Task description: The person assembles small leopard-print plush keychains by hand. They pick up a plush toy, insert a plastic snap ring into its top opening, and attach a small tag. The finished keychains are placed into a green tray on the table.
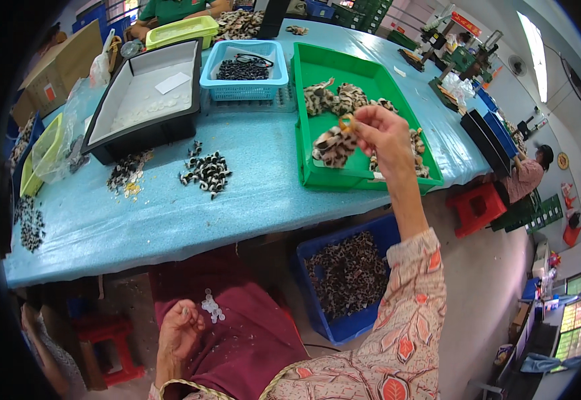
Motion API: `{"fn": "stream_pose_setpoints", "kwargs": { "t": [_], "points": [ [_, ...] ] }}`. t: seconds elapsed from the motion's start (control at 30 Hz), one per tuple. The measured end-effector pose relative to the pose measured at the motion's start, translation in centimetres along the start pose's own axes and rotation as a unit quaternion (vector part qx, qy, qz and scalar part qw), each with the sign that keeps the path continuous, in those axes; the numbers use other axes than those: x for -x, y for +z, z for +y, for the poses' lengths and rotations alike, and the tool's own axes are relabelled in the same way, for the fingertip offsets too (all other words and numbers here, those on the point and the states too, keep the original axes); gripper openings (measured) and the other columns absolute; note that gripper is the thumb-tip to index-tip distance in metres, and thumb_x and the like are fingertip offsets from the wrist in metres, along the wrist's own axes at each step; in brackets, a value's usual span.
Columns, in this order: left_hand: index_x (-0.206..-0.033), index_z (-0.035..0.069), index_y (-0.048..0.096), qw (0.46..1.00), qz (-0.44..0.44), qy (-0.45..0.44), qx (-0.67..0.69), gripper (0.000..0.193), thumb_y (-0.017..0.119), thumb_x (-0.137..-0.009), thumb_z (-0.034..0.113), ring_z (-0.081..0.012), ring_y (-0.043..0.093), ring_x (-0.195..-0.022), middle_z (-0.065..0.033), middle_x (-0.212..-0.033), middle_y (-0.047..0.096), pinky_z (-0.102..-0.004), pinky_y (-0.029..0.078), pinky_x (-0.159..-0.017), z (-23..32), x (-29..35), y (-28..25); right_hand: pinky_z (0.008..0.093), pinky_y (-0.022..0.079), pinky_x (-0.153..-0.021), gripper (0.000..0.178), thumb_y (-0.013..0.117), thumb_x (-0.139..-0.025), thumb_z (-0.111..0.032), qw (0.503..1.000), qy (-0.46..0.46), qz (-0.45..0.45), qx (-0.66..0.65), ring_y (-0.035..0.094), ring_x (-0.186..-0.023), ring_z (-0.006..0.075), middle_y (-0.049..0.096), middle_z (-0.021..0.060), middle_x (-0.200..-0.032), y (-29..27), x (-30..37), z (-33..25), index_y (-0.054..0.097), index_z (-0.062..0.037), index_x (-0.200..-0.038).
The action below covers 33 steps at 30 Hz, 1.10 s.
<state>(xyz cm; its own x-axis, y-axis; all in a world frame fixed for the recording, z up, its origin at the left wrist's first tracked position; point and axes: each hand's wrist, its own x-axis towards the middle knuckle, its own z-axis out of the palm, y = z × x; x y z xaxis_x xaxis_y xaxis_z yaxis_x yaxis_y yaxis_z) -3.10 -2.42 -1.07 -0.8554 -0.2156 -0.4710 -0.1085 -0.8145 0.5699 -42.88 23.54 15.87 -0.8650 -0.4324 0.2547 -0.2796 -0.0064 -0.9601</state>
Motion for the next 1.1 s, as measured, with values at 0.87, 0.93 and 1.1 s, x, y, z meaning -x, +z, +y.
{"fn": "stream_pose_setpoints", "kwargs": {
  "t": [0.87,0.93,1.1],
  "points": [
    [-0.124,0.001,0.046,0.998,-0.035,0.034,0.038,0.048,0.062,-0.079,-0.01,-0.0157,0.065,-0.094,-0.0092,-0.109,0.064,-0.028,0.056,-0.081,-0.5,-1.0,3.2,0.0199,0.045,-0.071,0.025,0.065,-0.09,-0.026,0.885,0.304,-0.19,-0.297,0.056,-0.075,0.0039,0.063,-0.0014,-0.082,22.2,19.1,8.2,0.063,-0.0007,-0.093],
    [-0.123,0.001,0.045,1.0,-0.005,0.027,0.01,0.052,0.067,-0.077,-0.005,-0.015,0.063,-0.095,-0.0092,-0.108,0.062,-0.0288,0.054,-0.081,-0.7,-0.6,2.8,0.0197,0.045,-0.07,0.024,0.064,-0.091,-0.025,0.865,0.341,-0.183,-0.318,0.055,-0.073,0.0039,0.063,-0.0013,-0.082,22.8,20.0,8.0,0.063,-0.0011,-0.092],
    [-0.114,0.004,0.053,0.844,0.168,0.335,-0.385,0.068,0.085,-0.059,0.027,-0.0218,0.05,-0.1,-0.0091,-0.108,0.053,-0.0377,0.042,-0.088,-0.9,0.8,1.6,0.0188,0.044,-0.064,0.025,0.06,-0.094,-0.027,0.871,0.375,-0.186,-0.26,0.054,-0.072,0.0033,0.061,-0.0012,-0.079,23.6,20.9,7.4,0.061,-0.0021,-0.092]
  ]
}}
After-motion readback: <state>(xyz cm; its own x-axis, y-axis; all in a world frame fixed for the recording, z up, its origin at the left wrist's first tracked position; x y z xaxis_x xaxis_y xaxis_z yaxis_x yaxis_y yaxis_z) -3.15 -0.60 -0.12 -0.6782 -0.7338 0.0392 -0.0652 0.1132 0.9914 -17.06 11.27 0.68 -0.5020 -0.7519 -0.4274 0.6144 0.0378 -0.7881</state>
